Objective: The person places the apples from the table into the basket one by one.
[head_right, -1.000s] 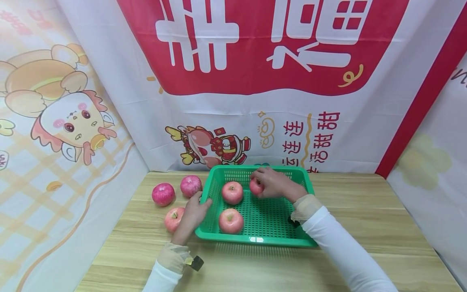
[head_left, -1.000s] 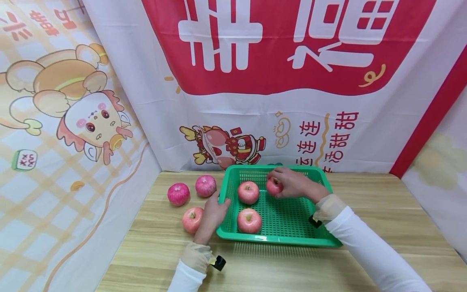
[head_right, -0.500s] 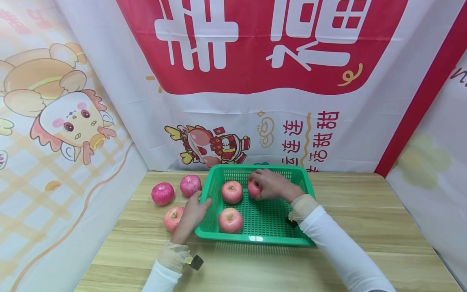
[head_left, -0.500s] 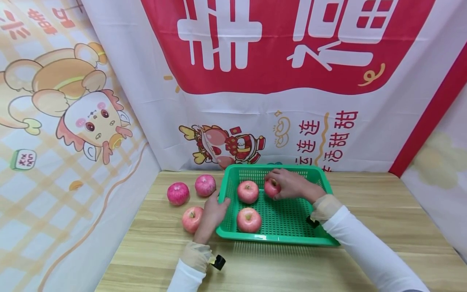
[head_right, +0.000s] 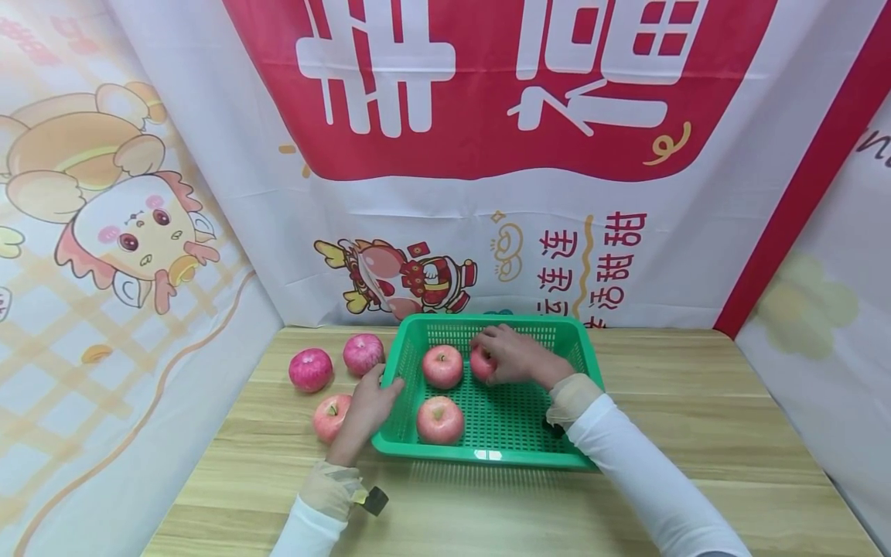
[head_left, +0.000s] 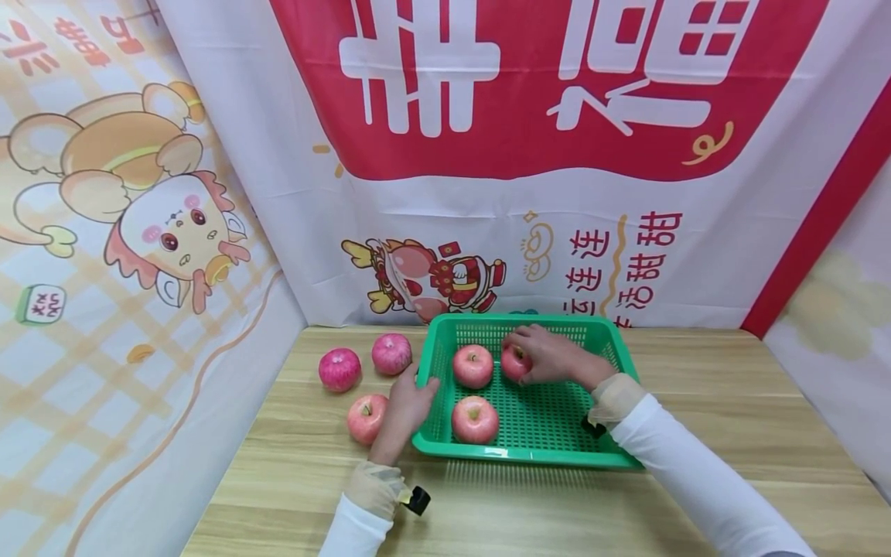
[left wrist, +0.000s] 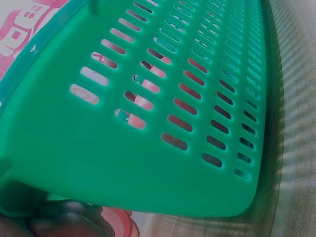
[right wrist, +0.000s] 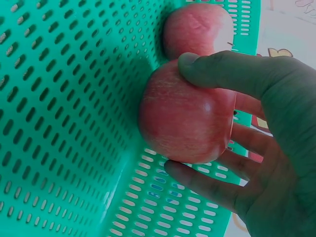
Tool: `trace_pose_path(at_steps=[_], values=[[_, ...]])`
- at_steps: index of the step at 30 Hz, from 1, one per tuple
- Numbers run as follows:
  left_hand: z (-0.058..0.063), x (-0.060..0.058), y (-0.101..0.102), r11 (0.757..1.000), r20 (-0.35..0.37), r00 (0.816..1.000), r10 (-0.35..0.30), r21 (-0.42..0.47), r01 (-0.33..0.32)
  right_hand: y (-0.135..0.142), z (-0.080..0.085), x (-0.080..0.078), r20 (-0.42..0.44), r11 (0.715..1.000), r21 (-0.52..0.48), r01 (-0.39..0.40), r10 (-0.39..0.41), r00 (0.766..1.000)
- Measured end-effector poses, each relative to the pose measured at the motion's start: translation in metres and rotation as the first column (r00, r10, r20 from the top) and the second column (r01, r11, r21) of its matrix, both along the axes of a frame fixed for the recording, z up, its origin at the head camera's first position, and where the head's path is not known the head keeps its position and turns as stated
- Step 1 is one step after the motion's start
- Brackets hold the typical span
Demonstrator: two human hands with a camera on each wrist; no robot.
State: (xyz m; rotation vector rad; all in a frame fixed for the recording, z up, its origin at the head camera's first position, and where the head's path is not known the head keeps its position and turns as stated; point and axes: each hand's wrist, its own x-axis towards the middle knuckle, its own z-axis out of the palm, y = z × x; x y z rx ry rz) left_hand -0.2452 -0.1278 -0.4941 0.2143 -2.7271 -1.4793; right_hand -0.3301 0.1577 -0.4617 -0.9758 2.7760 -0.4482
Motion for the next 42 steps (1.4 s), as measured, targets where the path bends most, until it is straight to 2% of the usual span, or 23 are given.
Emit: trace_pose_path(at_steps=[4, 9, 17, 30, 42], values=[[0.001, 0.000, 0.001, 1.000, -0.008, 1.000, 0.004, -0.003, -0.004, -0.001, -0.003, 0.001, 0.014, 1.000, 0.001, 0.005, -0.005, 1.000], [0.001, 0.000, 0.002, 1.000, -0.027, 1.000, -0.001, 0.007, 0.001, -0.001, -0.007, 0.002, -0.020, 1.000, 0.007, -0.007, 0.008, 1.000], [0.001, 0.002, 0.002, 1.000, -0.015, 1.000, 0.007, 0.021, -0.007, -0.001, -0.011, 0.001, -0.023, 1.000, 0.010, -0.007, 0.007, 1.000], [-0.001, 0.001, 0.000, 1.000, 0.007, 1.000, 0.003, 0.018, -0.003, 0.000, -0.012, 0.003, -0.049, 1.000, 0.002, -0.024, 0.024, 0.999], [-0.001, 0.001, 0.000, 1.000, -0.006, 1.000, -0.004, 0.026, 0.004, 0.001, -0.011, 0.002, -0.059, 1.000, 0.012, -0.023, 0.024, 0.998]])
